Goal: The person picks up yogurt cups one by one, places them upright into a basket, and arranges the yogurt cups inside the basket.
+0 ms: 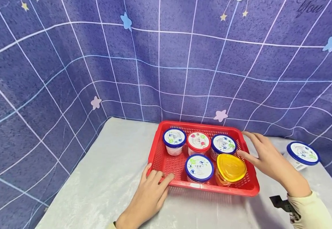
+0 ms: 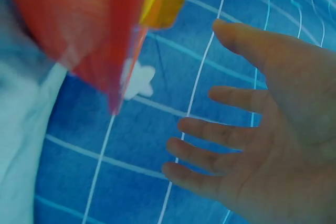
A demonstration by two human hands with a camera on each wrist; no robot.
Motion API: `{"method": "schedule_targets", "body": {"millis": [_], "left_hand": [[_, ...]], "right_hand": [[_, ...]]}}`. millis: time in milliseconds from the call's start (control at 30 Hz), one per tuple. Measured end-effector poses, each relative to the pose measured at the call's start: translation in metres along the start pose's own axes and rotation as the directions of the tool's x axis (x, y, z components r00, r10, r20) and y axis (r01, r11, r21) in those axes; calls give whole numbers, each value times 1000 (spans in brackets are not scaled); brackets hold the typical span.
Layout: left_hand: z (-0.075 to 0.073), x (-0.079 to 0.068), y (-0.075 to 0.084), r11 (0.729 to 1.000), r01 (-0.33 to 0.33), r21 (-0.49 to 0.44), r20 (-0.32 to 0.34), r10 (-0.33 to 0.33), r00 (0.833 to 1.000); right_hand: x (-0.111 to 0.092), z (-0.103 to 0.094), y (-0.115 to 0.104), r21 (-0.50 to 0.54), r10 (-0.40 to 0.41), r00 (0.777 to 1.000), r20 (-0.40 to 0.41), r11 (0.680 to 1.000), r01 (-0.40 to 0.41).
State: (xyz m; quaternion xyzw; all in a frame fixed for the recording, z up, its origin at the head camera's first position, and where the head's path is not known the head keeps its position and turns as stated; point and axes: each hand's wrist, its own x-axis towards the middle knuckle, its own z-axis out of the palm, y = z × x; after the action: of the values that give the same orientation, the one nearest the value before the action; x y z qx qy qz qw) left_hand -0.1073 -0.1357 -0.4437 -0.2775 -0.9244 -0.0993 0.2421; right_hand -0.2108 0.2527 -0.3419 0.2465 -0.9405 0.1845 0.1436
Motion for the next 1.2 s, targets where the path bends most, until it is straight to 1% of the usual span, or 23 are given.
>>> {"method": "schedule_targets", "body": {"millis": [33, 200, 400, 467, 533, 600, 633, 733, 833, 867, 933, 967, 1033, 1133, 1200], "left_hand": [[0, 0, 0, 1000, -2, 3, -2, 2, 1000], [1, 1, -1, 1000, 10, 5, -2, -10, 1000], [0, -2, 0, 1000, 27, 0, 3, -27, 1000], [-1, -3, -1, 999, 35, 2, 5, -35, 999], [-2, -3, -2, 999, 37, 1, 3, -37, 999], [-3, -1, -3, 999, 36, -6, -3, -36, 999], [-3, -1, -4, 999, 34, -6, -5, -34, 999], [-4, 2, -5, 1000, 22, -16, -15, -22, 1000], [-3, 2, -4, 1000, 8, -24, -21, -9, 1000], [-3, 1, -4, 1000, 5, -25, -22, -6, 1000], [-2, 1, -3, 1000, 4, -29, -20, -4, 1000], [-1, 1, -3, 1000, 4, -30, -19, -5, 1000], [0, 1, -2, 999, 6, -34, -18, -7, 1000], [2, 3, 0, 999, 11, -32, -9, -11, 1000], [3, 4, 1, 999, 10, -31, -6, -10, 1000]], "right_hand": [[-3, 1, 4, 5, -1, 1000, -24, 1000, 1], [-14, 4, 21, 6, 35, 995, -92, 999, -35], [-17, 0, 35, -47, 79, 981, -179, 995, -89], [-15, -2, 42, -49, 106, 974, -203, 992, -118], [-14, -5, 52, -38, 162, 960, -228, 984, -175], [-16, -7, 65, -21, 238, 936, -260, 967, -252], [-18, -8, 72, -12, 279, 918, -281, 956, -295], [-27, -8, 96, 22, 416, 851, -319, 901, -432], [-38, -4, 116, 47, 520, 780, -348, 841, -540], [-42, -2, 123, 55, 548, 759, -352, 821, -568], [-48, 4, 135, 60, 582, 730, -360, 795, -604], [-50, 7, 140, 62, 591, 720, -364, 787, -614], [-54, 13, 151, 58, 601, 711, -365, 777, -627], [-58, 20, 165, 45, 619, 708, -341, 763, -645], [-62, 25, 172, 30, 639, 707, -303, 748, -663]]}}
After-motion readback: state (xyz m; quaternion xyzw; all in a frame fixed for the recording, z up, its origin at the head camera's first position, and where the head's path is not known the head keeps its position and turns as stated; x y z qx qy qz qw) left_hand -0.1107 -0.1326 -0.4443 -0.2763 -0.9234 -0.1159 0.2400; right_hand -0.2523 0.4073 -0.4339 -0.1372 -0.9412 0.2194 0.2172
